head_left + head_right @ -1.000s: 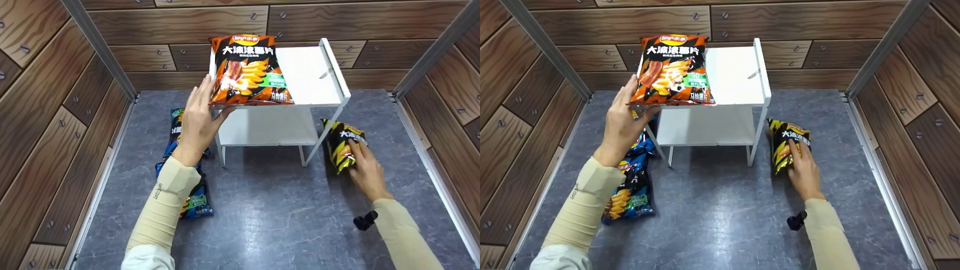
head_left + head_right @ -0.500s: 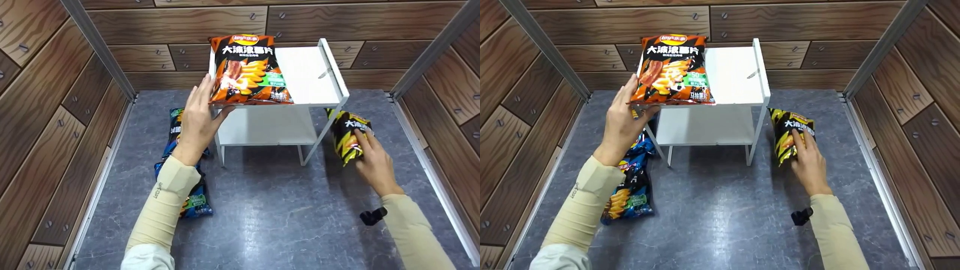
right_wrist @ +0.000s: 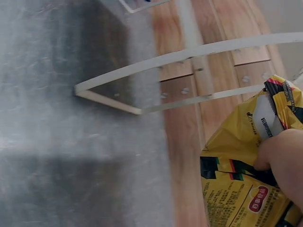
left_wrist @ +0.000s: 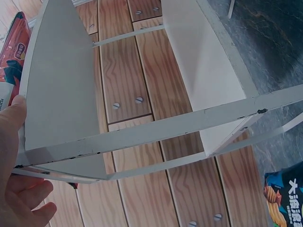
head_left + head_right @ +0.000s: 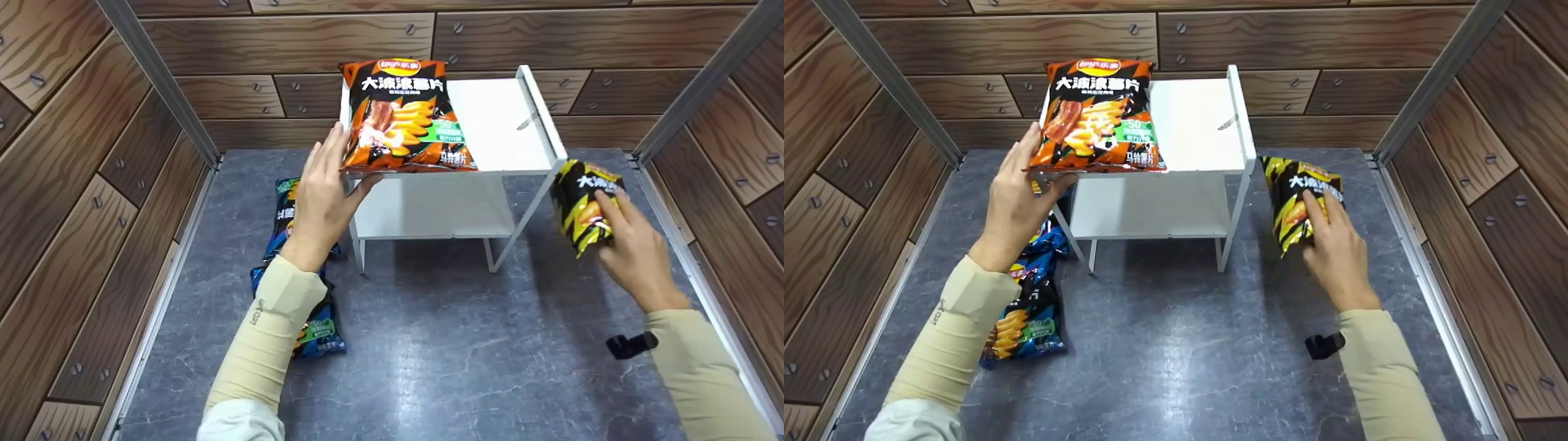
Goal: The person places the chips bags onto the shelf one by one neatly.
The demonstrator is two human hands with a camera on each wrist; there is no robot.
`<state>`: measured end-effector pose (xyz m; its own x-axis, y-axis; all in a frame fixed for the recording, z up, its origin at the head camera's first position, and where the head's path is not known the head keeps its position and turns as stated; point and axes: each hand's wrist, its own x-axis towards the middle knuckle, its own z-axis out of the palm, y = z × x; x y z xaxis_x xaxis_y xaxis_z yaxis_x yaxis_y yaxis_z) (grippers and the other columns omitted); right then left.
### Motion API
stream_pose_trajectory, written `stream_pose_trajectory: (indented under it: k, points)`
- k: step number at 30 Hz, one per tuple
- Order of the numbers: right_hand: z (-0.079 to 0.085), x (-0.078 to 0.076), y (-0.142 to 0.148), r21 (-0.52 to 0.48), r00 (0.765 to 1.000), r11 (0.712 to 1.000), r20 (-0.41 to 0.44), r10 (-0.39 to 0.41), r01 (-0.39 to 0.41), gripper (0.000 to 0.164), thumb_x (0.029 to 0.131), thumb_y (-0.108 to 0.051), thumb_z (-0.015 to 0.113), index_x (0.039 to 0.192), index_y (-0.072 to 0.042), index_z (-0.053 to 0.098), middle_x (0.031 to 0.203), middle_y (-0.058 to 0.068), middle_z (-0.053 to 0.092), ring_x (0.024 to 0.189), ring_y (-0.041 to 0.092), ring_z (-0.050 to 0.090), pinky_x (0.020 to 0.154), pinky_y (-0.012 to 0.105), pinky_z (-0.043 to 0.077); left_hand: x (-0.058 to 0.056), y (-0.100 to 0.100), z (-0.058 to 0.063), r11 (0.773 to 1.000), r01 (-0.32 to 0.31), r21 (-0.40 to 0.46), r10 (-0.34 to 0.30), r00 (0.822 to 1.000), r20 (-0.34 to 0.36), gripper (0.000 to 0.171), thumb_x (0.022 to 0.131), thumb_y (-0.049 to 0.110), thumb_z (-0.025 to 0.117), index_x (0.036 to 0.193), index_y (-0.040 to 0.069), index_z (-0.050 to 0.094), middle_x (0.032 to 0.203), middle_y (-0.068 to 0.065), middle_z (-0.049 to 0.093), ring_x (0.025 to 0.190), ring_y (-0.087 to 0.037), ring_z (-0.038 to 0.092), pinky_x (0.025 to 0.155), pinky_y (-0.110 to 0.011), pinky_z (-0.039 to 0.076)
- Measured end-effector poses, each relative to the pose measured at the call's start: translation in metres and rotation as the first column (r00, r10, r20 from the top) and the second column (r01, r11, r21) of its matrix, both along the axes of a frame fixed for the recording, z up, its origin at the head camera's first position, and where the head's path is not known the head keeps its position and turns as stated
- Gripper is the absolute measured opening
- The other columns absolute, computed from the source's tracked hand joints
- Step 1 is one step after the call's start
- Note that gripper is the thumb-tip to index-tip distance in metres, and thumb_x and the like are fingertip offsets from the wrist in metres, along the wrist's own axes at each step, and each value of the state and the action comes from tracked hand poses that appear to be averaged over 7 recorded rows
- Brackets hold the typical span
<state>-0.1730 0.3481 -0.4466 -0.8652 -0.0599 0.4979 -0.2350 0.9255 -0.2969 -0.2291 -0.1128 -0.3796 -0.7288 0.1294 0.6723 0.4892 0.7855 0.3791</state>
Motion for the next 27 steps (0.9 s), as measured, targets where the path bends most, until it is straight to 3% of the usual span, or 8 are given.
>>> stream_pose_trajectory:
  k: [6,19,27]
  points:
    - [0.03,-0.005,-0.004,0.026,0.996,1.0,-0.088,0.014,-0.012,0.08,0.069,0.009,0.07,0.144,-0.014,0.052,0.145,0.025,0.05,0.113,0.059,0.054,0.082,0.073,0.044,0.001,-0.002,0.0,1.0,-0.005,-0.002,0.005,1.0,0.006,0.079,0.088,0.048,0.071,0.146,0.001,0.045,0.154,-0.016,0.044,0.14,-0.028,0.047,0.124,-0.041,0.027]
    - [0.102,-0.014,-0.009,0.091,0.995,0.996,-0.097,0.016,-0.007,0.091,0.065,0.013,0.062,0.148,-0.019,0.047,0.152,0.021,0.044,0.107,0.063,0.053,0.07,0.075,0.042,0.0,0.0,-0.001,1.0,0.011,0.001,-0.011,1.0,-0.012,0.078,0.088,0.047,0.071,0.146,0.001,0.045,0.153,-0.017,0.045,0.14,-0.028,0.047,0.123,-0.042,0.028]
    - [0.134,-0.023,-0.021,0.141,0.987,0.99,-0.161,0.013,0.01,0.079,0.073,0.004,0.07,0.146,-0.019,0.049,0.15,0.021,0.046,0.114,0.059,0.055,0.073,0.076,0.041,0.0,0.0,0.0,1.0,0.02,0.014,-0.02,1.0,-0.004,0.079,0.088,0.047,0.072,0.146,0.001,0.045,0.154,-0.017,0.044,0.14,-0.027,0.047,0.124,-0.041,0.026]
